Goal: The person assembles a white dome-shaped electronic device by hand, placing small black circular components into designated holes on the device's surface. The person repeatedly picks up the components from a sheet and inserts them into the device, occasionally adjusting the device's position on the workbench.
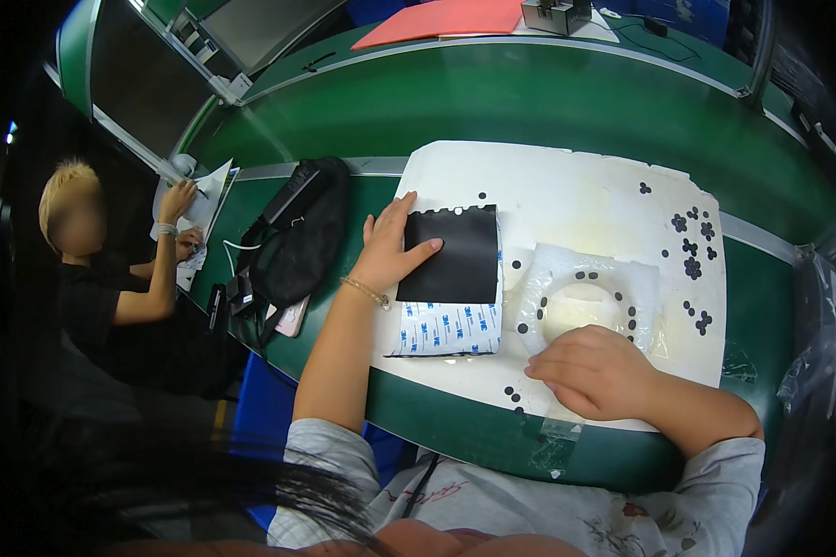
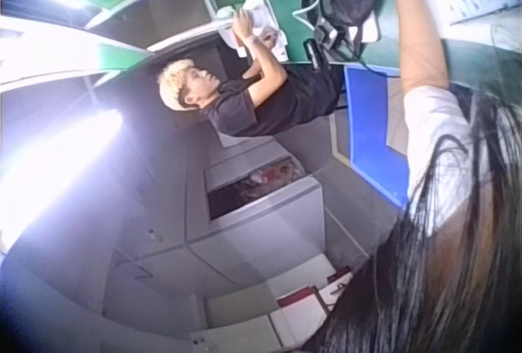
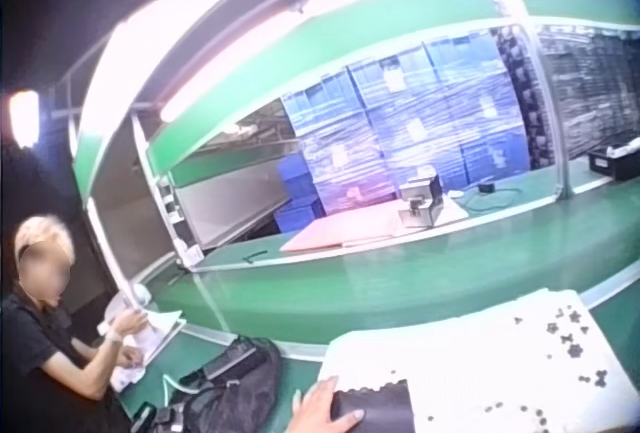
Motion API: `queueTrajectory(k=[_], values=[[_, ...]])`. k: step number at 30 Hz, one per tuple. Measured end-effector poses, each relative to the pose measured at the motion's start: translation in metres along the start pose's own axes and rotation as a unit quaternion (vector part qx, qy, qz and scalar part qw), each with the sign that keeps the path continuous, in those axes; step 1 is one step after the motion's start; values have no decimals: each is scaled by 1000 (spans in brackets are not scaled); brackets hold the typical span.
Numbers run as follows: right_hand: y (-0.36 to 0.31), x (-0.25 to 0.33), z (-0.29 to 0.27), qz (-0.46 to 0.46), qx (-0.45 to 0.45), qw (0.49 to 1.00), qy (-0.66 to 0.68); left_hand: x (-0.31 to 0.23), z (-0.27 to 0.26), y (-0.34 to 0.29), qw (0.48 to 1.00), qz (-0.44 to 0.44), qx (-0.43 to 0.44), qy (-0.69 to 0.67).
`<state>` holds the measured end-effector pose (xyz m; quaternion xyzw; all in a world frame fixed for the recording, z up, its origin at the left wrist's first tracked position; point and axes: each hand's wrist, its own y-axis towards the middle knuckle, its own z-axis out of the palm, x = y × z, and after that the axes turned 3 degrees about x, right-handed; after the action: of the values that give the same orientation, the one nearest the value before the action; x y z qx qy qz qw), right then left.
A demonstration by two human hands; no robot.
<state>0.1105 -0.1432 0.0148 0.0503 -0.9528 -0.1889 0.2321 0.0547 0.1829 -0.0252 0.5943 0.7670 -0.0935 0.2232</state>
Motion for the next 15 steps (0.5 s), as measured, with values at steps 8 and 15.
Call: queueTrajectory(k=[8,15], values=[[1,0,1,-3,-14,1000,0,2,1,0,1000,-2,1,1],[0,0,0,-1,4,1000,-6,2,1,0,1000,1,1,1]])
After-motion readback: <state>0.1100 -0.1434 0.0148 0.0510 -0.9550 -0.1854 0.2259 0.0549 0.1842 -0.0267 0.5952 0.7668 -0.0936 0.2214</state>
